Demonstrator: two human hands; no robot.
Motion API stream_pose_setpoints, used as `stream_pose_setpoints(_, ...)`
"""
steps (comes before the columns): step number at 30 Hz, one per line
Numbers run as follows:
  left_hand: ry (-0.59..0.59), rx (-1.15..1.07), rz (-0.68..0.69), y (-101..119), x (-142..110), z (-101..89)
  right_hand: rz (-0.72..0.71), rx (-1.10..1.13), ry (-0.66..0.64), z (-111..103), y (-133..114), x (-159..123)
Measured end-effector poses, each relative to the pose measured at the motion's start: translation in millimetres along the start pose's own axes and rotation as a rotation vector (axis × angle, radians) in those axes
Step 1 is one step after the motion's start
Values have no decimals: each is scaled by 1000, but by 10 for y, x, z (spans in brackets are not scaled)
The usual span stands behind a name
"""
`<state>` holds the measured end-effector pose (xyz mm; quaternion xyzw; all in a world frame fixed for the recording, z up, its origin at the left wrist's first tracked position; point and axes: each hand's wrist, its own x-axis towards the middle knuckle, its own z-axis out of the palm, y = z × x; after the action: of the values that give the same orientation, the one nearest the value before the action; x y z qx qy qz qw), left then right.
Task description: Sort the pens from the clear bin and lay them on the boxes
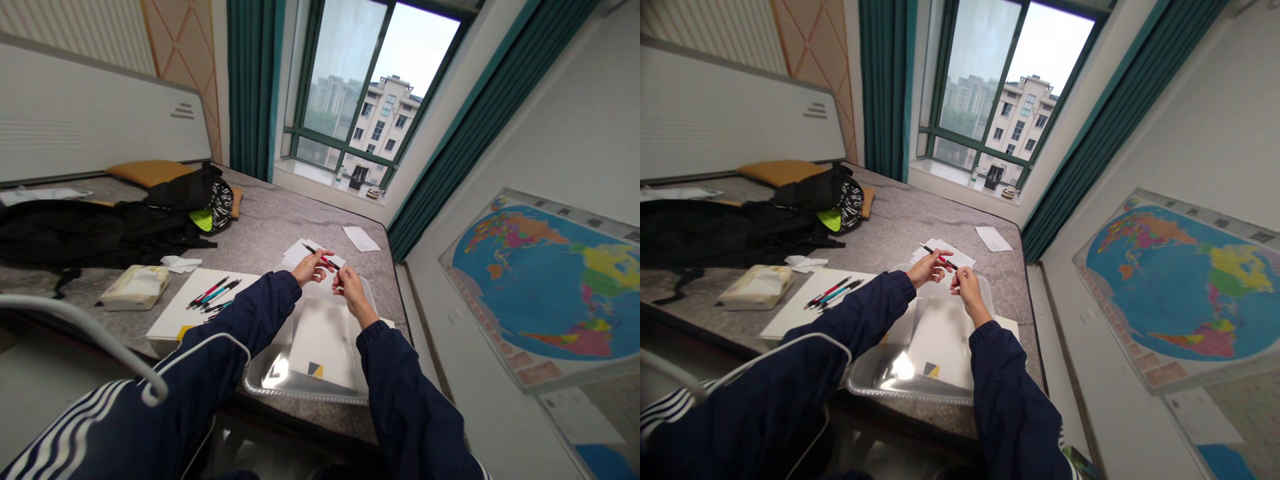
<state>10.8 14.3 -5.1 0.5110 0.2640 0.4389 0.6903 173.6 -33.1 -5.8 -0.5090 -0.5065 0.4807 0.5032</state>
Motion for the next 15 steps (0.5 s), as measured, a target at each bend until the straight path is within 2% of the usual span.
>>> stream_pose_setpoints(6,35,69,24,17,-20,32,16,-75,-15,-11,40,21)
stream_pose_setpoints(10,187,125,138,68,16,85,-6,-274,-60,0,104,11)
stream_pose_setpoints(13,345,212,236,255,-24,41,-100,-495,-81,-28,175,16)
stream_pose_setpoints(15,363,398,316,440,-172,-81,-185,-635,-71,-69,219,38)
